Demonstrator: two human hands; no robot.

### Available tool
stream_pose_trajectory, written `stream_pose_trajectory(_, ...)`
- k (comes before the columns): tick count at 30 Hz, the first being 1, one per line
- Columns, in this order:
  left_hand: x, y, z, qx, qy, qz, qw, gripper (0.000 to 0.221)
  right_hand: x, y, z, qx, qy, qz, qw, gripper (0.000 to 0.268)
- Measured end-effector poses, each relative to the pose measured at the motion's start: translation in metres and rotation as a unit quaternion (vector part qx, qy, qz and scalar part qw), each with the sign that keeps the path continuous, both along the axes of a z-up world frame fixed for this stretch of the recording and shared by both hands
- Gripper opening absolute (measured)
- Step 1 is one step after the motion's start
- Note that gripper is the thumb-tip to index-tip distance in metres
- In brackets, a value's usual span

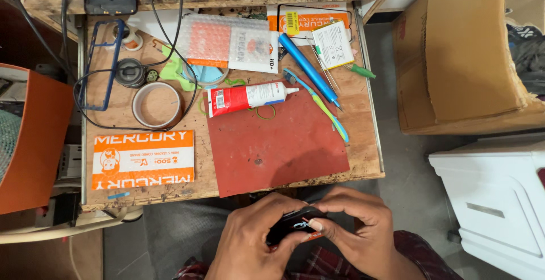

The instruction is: The person applies adhesive to the back of a smartphone chassis, then attaches a new back cover. They press the cover into place and smooth the edges to ensure adhesion.

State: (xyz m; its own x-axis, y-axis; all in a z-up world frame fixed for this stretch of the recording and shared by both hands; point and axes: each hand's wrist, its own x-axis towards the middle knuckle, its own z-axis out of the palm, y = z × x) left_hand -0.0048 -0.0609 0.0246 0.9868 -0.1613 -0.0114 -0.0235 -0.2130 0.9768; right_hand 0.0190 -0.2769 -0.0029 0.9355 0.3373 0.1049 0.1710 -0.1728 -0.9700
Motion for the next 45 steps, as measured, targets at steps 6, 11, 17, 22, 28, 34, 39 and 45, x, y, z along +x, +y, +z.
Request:
stream_pose_trajectory(6,-0.003,-0.01,-0.014,0.017,-0.046,0.034,0.998,0.029,-0.002,0.0,0.0,-0.013,-0.041,-0.001,0.999,0.015)
stream_pose_trajectory(11,-0.007,-0.012,-0.021,0.026,-0.058,0.057,0.996,0.029,-0.001,0.003,-0.001,-0.023,-0.078,-0.008,0.997,0.019)
stream_pose_trajectory(17,-0.007,-0.012,-0.02,0.032,-0.032,0.061,0.997,0.026,0.0,0.005,0.002,-0.047,-0.074,-0.004,0.996,0.02)
stream_pose_trajectory(22,-0.007,-0.012,-0.021,0.033,-0.025,0.057,0.998,0.026,0.0,0.007,0.002,-0.046,-0.09,0.002,0.995,0.027)
stream_pose_trajectory(28,-0.005,-0.013,-0.02,0.034,-0.011,0.053,0.998,0.026,-0.002,0.006,-0.005,-0.044,-0.056,-0.011,0.997,0.018)
stream_pose_trajectory(34,-0.002,-0.014,-0.02,0.044,0.006,0.055,0.998,0.027,-0.003,0.008,-0.009,-0.038,-0.072,-0.026,0.996,0.017)
stream_pose_trajectory(39,0.012,-0.013,-0.012,0.046,0.001,0.032,0.998,0.027,0.001,0.009,-0.02,-0.058,-0.052,-0.039,0.996,0.016)
stream_pose_trajectory(45,0.063,0.008,-0.014,0.117,0.155,-0.034,0.98,0.024,0.04,0.006,-0.031,-0.145,-0.12,0.017,0.982,0.026)
